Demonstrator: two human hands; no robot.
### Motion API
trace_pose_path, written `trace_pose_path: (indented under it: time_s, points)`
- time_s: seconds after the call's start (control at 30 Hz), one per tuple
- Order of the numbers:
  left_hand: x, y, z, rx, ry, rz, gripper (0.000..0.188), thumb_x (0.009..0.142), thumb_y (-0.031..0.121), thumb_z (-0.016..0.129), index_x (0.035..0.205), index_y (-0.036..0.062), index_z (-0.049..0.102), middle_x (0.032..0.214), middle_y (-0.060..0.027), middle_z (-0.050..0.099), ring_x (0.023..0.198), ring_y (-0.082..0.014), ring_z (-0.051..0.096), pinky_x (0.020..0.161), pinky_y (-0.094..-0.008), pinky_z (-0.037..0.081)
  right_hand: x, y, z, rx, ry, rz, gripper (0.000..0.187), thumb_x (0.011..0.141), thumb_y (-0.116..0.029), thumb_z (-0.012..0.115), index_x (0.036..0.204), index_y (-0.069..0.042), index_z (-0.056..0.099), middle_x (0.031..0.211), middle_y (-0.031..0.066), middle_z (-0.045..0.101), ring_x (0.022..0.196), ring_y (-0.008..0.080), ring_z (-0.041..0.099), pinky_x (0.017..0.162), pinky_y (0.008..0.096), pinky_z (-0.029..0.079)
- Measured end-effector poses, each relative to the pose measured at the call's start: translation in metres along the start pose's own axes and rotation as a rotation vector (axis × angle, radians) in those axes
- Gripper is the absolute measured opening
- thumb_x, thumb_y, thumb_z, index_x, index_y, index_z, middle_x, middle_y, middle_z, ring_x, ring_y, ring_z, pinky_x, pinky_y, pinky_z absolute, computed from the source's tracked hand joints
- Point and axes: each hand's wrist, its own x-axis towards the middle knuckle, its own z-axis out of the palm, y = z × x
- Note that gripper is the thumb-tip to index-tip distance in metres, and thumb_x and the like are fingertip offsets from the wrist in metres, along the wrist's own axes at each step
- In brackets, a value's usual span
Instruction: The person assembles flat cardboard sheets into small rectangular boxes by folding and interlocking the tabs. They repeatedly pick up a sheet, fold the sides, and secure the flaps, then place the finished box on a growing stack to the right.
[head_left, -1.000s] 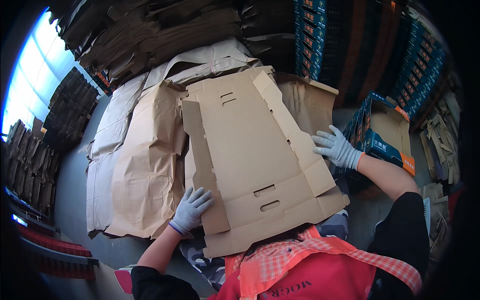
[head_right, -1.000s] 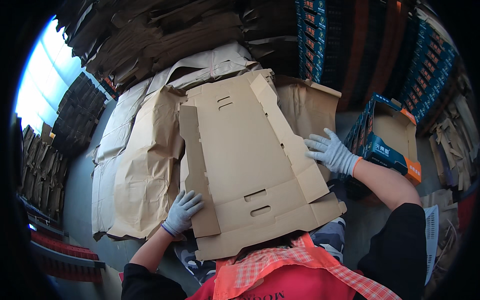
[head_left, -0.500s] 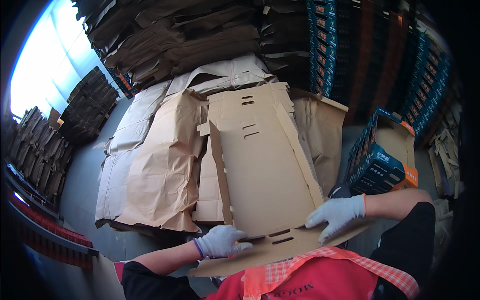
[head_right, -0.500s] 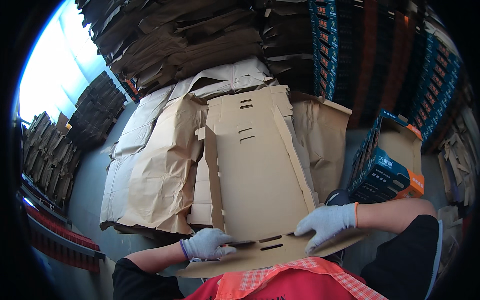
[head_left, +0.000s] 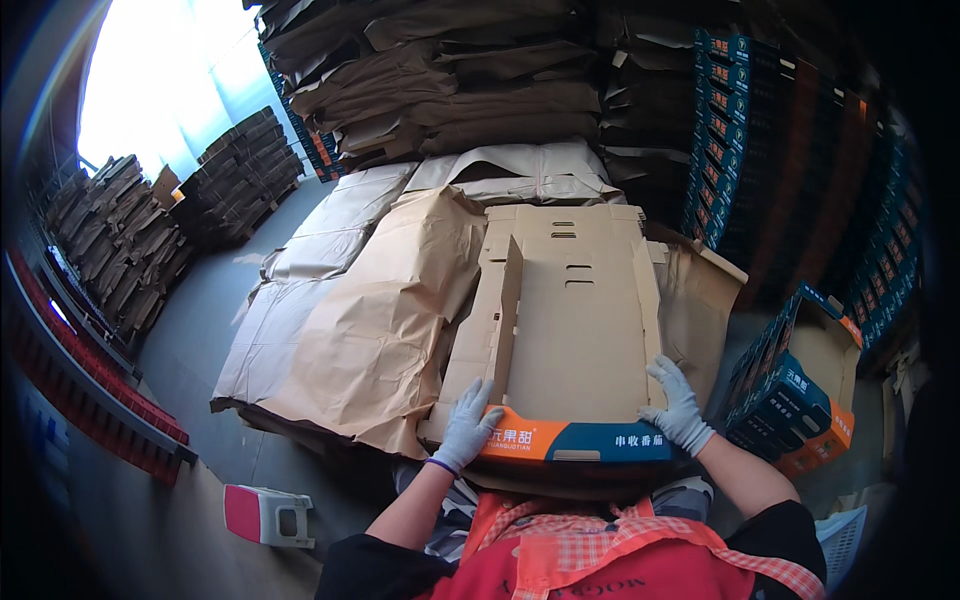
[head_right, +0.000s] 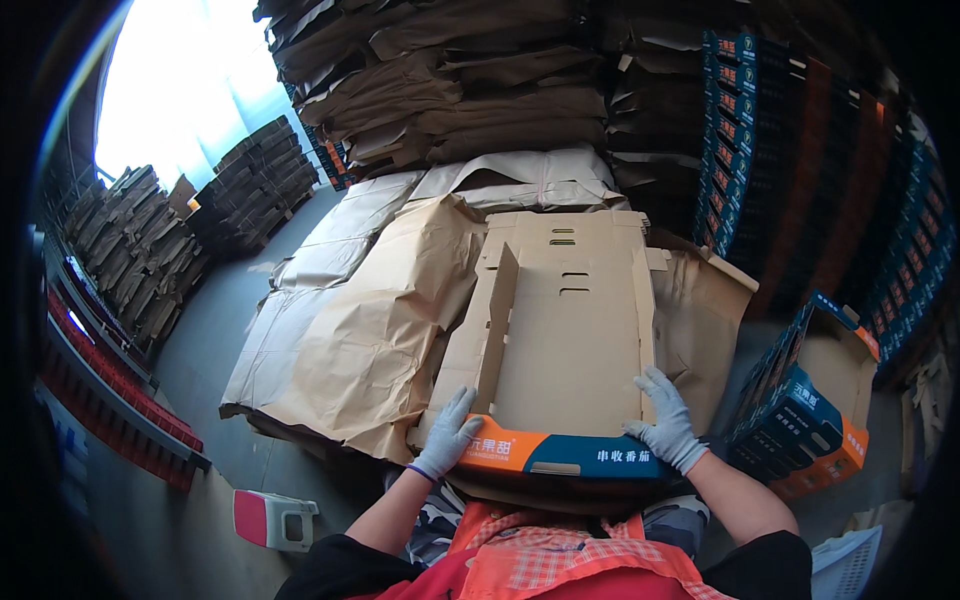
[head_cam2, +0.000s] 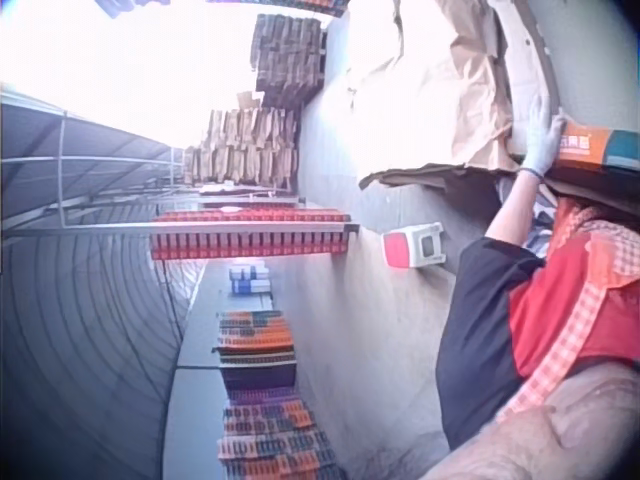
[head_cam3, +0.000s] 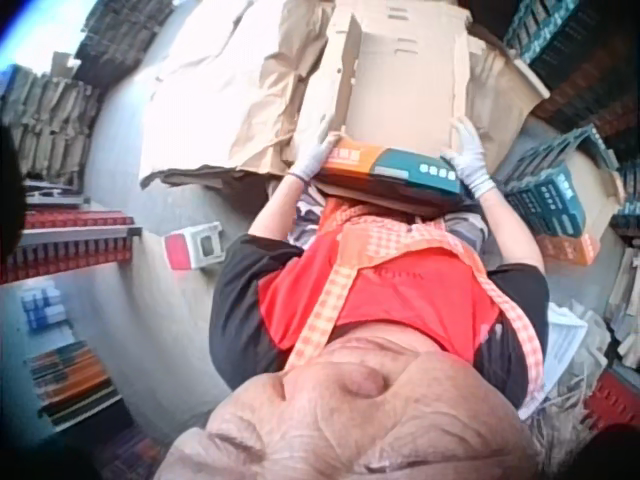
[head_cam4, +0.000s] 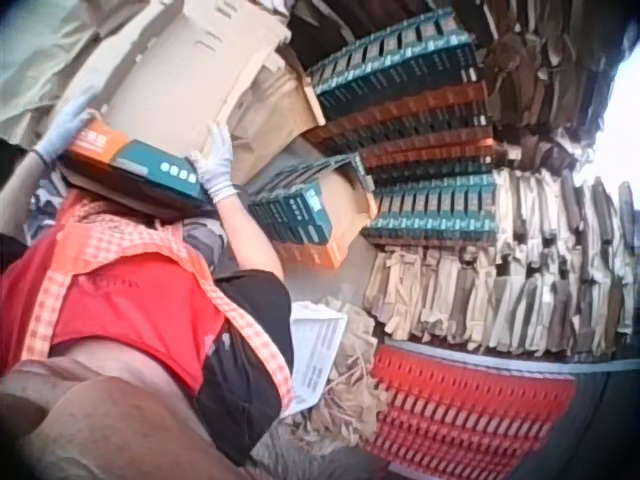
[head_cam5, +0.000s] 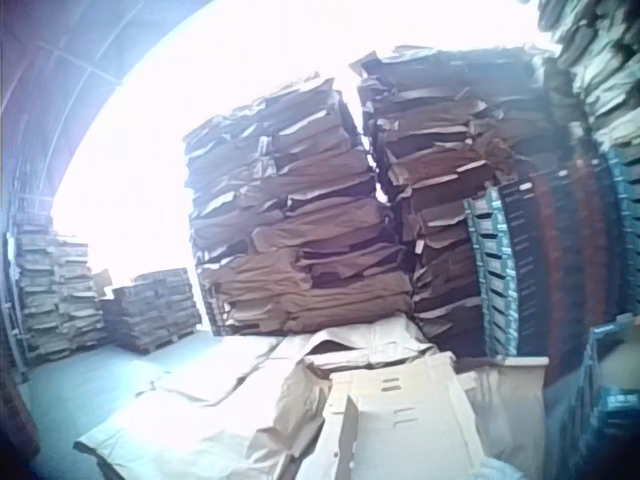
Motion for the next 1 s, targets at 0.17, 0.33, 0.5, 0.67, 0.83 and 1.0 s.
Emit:
trace_pose_path:
  time_s: [0.17,0.33,0.5,0.67,0.83,1.0]
  points:
    - [-0.02,0.001,0.054,-1.582,-0.041,-0.783,0.078,0.088,0.014,0.059,0.152,0.0078,0.014,0.151,-0.012,0.031,0.133,-0.0226,0.039,0.108,-0.0357,0.034,-0.014,0.056,0.04,1.313,0.076,0.836,0.077,0.072,0.004,0.051,0.146,-0.004,0.03,0.126,0.016,0.053,0.108,0.0258,0.058,0.091,0.0313,0.05]
    - [-0.033,0.062,0.073,-1.925,0.22,-0.882,0.058,0.08,0.018,0.065,0.133,0.0082,0.043,0.119,-0.0093,0.056,0.107,-0.0258,0.059,0.094,-0.0411,0.049,0.049,0.024,-0.078,1.154,-0.074,0.626,0.083,0.063,-0.006,0.054,0.142,0.007,0.032,0.122,0.0184,0.056,0.106,0.0265,0.059,0.089,0.0306,0.051]
    - [-0.057,0.114,0.123,-2.293,-0.226,-1.029,0.021,0.082,0.019,0.052,0.098,0.0073,0.058,0.108,-0.0109,0.062,0.107,-0.0298,0.058,0.098,-0.0454,0.046,0.108,-0.126,-0.182,0.247,-0.193,0.152,0.087,0.058,-0.017,0.063,0.14,0.001,0.038,0.125,0.0245,0.054,0.111,0.0311,0.058,0.094,0.0374,0.049]
    - [-0.049,0.118,0.116,-2.01,-1.365,-0.729,0.041,0.091,0.023,0.048,0.125,0.0006,0.055,0.129,-0.0179,0.056,0.114,-0.0326,0.056,0.097,-0.0445,0.045,0.125,-0.174,-0.146,-0.173,-0.511,-0.336,0.075,0.066,-0.023,0.067,0.135,-0.004,0.046,0.131,0.0304,0.049,0.114,0.0405,0.056,0.097,0.0362,0.046]
    - [-0.005,0.171,-0.028,-0.414,-0.042,0.676,0.072,0.084,0.054,0.06,0.127,-0.0035,0.053,0.125,-0.0251,0.057,0.114,-0.0347,0.058,0.1,-0.046,0.042,0.143,-0.106,-0.118,0.164,0.285,0.06,0.039,0.089,-0.028,0.063,0.113,0.003,0.06,0.093,0.0205,0.069,0.083,0.0289,0.069,0.071,0.0371,0.055]
    - [0.113,0.221,-0.083,0.316,-0.032,0.687,0.098,0.059,0.077,0.065,0.112,-0.0053,0.059,0.108,-0.0183,0.061,0.11,-0.0303,0.056,0.101,-0.0446,0.034,0.134,-0.095,-0.118,0.17,0.06,0.14,0.037,0.089,-0.033,0.063,0.109,-0.003,0.052,0.092,0.0176,0.064,0.087,0.0272,0.065,0.077,0.0357,0.052]
